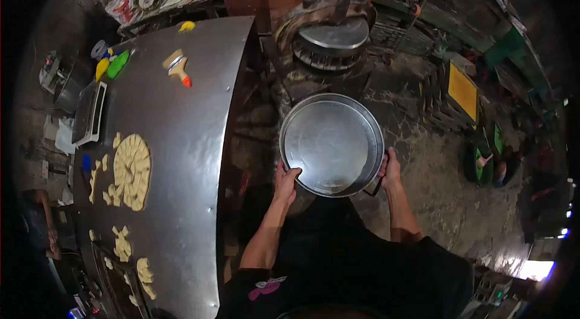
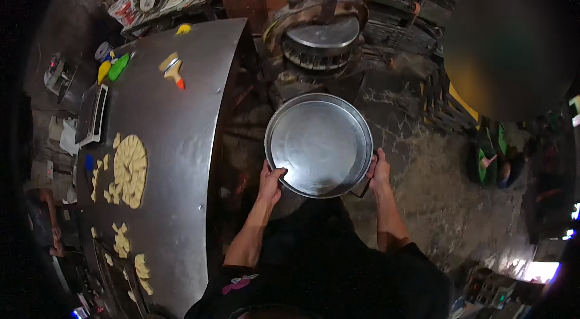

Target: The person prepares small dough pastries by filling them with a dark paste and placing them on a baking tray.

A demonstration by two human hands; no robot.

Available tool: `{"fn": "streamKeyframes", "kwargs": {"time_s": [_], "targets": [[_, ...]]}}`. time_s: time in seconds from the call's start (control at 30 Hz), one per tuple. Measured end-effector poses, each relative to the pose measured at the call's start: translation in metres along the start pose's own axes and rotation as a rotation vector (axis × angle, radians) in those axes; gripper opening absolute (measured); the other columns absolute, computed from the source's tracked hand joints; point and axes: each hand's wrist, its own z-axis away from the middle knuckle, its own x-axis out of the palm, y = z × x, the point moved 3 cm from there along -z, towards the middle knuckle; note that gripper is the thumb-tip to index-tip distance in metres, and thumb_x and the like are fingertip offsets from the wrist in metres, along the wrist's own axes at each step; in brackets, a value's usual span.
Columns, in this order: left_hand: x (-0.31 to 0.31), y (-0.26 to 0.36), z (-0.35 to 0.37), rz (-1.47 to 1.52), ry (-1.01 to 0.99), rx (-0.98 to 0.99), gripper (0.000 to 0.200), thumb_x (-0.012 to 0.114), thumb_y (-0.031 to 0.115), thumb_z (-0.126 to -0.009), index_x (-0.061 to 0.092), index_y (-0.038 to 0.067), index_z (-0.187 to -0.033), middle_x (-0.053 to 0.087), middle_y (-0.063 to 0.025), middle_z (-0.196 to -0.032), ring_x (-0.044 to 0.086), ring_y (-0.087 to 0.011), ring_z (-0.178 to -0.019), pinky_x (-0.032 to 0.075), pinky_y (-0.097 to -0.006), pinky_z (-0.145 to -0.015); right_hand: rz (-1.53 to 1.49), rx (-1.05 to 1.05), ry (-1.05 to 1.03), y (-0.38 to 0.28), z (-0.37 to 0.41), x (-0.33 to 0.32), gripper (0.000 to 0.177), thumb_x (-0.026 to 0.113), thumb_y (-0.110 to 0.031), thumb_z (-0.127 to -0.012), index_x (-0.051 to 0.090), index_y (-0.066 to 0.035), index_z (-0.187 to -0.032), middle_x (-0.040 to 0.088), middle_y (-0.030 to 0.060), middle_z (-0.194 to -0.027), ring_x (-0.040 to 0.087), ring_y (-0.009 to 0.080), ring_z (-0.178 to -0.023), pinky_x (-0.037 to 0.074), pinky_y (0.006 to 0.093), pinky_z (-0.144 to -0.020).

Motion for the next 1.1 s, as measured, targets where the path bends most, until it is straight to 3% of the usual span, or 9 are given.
{"fn": "streamKeyframes", "kwargs": {"time_s": [0.27, 0.37, 0.5, 0.57, 0.67, 0.7, 0.8, 0.93, 1.1], "targets": [[0.087, -0.036, -0.109, 0.076, 0.145, -0.081, 0.068, 0.052, -0.006, -0.075, 0.033, 0.004, -0.139, 0.056, -0.0112, -0.114, 0.056, -0.0225, -0.100, 0.048, -0.0329, -0.084, 0.046, 0.160, -0.003, -0.068, -0.154, -0.011, 0.041, 0.052, -0.051, -0.092, 0.047, -0.024, -0.062, 0.040, -0.0083, -0.050, 0.036, 0.0106, -0.039, 0.026, 0.0287, -0.038], [0.098, -0.045, -0.125, 0.109, 0.226, -0.090, 0.070, 0.052, -0.007, -0.074, 0.033, 0.005, -0.140, 0.056, -0.0116, -0.115, 0.056, -0.0230, -0.101, 0.048, -0.0337, -0.085, -0.080, 0.094, -0.056, -0.073, -0.176, 0.000, 0.048, 0.053, -0.056, -0.090, 0.065, -0.009, -0.090, 0.064, 0.0024, -0.074, 0.055, 0.0190, -0.056, 0.043, 0.0329, -0.051], [0.115, -0.042, -0.156, 0.198, 0.217, -0.072, 0.071, 0.053, -0.005, -0.076, 0.030, 0.005, -0.142, 0.054, -0.0135, -0.119, 0.056, -0.0234, -0.103, 0.048, -0.0345, -0.088, -0.053, 0.079, -0.211, -0.062, -0.223, -0.016, 0.052, 0.050, -0.057, -0.090, 0.067, -0.008, -0.096, 0.066, 0.0027, -0.079, 0.059, 0.0207, -0.063, 0.047, 0.0350, -0.057], [0.123, -0.031, -0.174, 0.234, 0.176, -0.022, 0.071, 0.055, -0.004, -0.079, 0.027, 0.004, -0.144, 0.053, -0.0143, -0.121, 0.056, -0.0234, -0.105, 0.049, -0.0351, -0.089, -0.160, 0.057, -0.010, -0.061, -0.230, -0.007, 0.055, 0.049, -0.059, -0.090, 0.066, -0.007, -0.094, 0.066, 0.0049, -0.082, 0.062, 0.0222, -0.072, 0.050, 0.0363, -0.063], [0.126, -0.021, -0.192, -0.238, 0.187, 0.145, 0.078, 0.059, 0.004, -0.084, 0.016, 0.003, -0.149, 0.047, -0.0166, -0.135, 0.048, -0.0289, -0.121, 0.042, -0.0371, -0.100, -0.199, 0.081, -0.005, -0.054, -0.253, 0.016, 0.056, 0.049, -0.060, -0.090, 0.064, -0.006, -0.095, 0.066, 0.0074, -0.086, 0.063, 0.0258, -0.082, 0.051, 0.0389, -0.070], [0.102, -0.048, -0.203, -0.439, 0.170, 0.295, 0.076, 0.061, 0.013, -0.087, 0.018, 0.003, -0.149, 0.037, -0.0197, -0.146, 0.037, -0.0326, -0.134, 0.034, -0.0390, -0.108, -0.330, 0.021, 0.038, -0.057, -0.246, 0.043, 0.058, 0.049, -0.060, -0.090, 0.060, -0.004, -0.097, 0.064, 0.0075, -0.085, 0.061, 0.0246, -0.072, 0.050, 0.0372, -0.061], [0.078, -0.044, -0.146, -0.876, 0.109, 0.281, 0.062, 0.061, 0.018, -0.088, 0.036, 0.007, -0.143, 0.032, -0.0228, -0.148, 0.030, -0.0384, -0.138, 0.030, -0.0407, -0.111, -0.388, 0.082, 0.116, -0.042, -0.286, 0.062, 0.058, 0.048, -0.059, -0.091, 0.056, -0.003, -0.102, 0.056, 0.0033, -0.075, 0.052, 0.0193, -0.057, 0.042, 0.0348, -0.048], [0.005, -0.057, -0.025, -1.034, 0.286, -0.094, 0.052, 0.057, 0.024, -0.087, 0.047, 0.007, -0.135, 0.053, -0.0251, -0.128, 0.049, -0.0394, -0.121, 0.041, -0.0432, -0.101, -0.206, 0.064, 0.093, -0.052, -0.306, 0.096, 0.061, 0.039, -0.063, -0.092, 0.053, -0.003, -0.099, 0.035, -0.0019, -0.060, 0.033, 0.0118, -0.044, 0.030, 0.0300, -0.039], [-0.055, -0.128, 0.165, -1.090, 0.600, -0.704, 0.054, 0.052, 0.024, -0.088, 0.044, 0.005, -0.137, 0.056, -0.0252, -0.125, 0.055, -0.0397, -0.112, 0.045, -0.0456, -0.094, -0.264, 0.093, -0.043, -0.074, -0.316, 0.157, 0.067, 0.024, -0.066, -0.093, 0.054, -0.005, -0.090, 0.039, 0.0009, -0.055, 0.034, 0.0147, -0.042, 0.027, 0.0307, -0.040]]}}
